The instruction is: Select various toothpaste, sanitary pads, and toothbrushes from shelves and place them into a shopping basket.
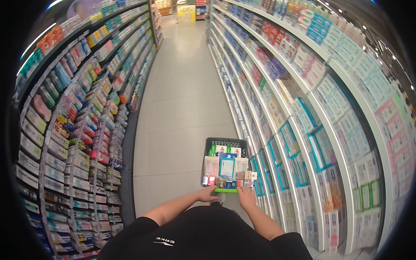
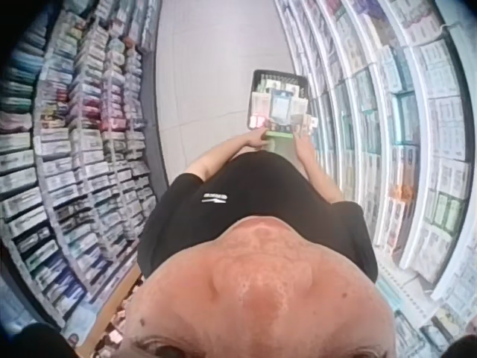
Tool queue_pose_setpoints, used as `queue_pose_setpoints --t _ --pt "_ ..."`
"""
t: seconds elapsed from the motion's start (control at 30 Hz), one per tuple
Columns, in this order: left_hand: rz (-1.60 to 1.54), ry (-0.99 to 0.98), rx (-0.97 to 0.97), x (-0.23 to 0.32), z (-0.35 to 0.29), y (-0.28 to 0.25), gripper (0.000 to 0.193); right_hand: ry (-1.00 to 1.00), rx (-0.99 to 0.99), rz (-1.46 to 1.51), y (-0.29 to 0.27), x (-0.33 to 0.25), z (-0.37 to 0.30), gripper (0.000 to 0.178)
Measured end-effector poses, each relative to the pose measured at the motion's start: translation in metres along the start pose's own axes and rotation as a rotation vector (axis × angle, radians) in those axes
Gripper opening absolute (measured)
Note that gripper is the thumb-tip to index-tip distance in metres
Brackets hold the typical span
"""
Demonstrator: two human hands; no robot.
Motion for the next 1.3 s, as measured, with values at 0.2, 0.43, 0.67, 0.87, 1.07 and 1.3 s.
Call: queue_pose_setpoints --t 0.2,0.43,0.67,0.87,1.07,1.3 --pt "-0.011 0.029 0.144 0.011 -0.011 -0.001 0.068 0.232 -0.25 -0.033 0.024 -0.015 -0.005 0.025" --pt "0.256 -0.025 0.195 0.038 -0.035 -0.008 0.068 0.354 -0.274 0.145 0.023 -0.054 -0.031 0.061" --pt "0.519 -0.076 0.021 0.061 -0.042 0.018 0.069 0.402 -0.128 0.247 0.028 -0.09 -0.076 0.064" --pt "0.496 -0.096 -0.144 0.09 -0.045 0.049 0.076 0.309 -0.182 0.411 0.007 -0.096 -0.107 0.06" --pt "0.649 -0.283 -0.13 0.082 -0.046 0.065 0.087 0.503 -0.004 0.35 -0.082 -0.06 -0.172 0.064" --pt "0.596 -0.299 -0.004 0.105 -0.069 0.085 0.081 0.597 0.334 -0.116 -0.234 0.065 -0.253 0.054"
Point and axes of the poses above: each hand's wrist, its own z-axis towards the middle knuckle, its own y-axis out of the palm, x = y × z, the point moved 3 cm from there along z, towards the middle knuckle, and after that the axes turned 12 degrees about -y, right-handed, at the moved point
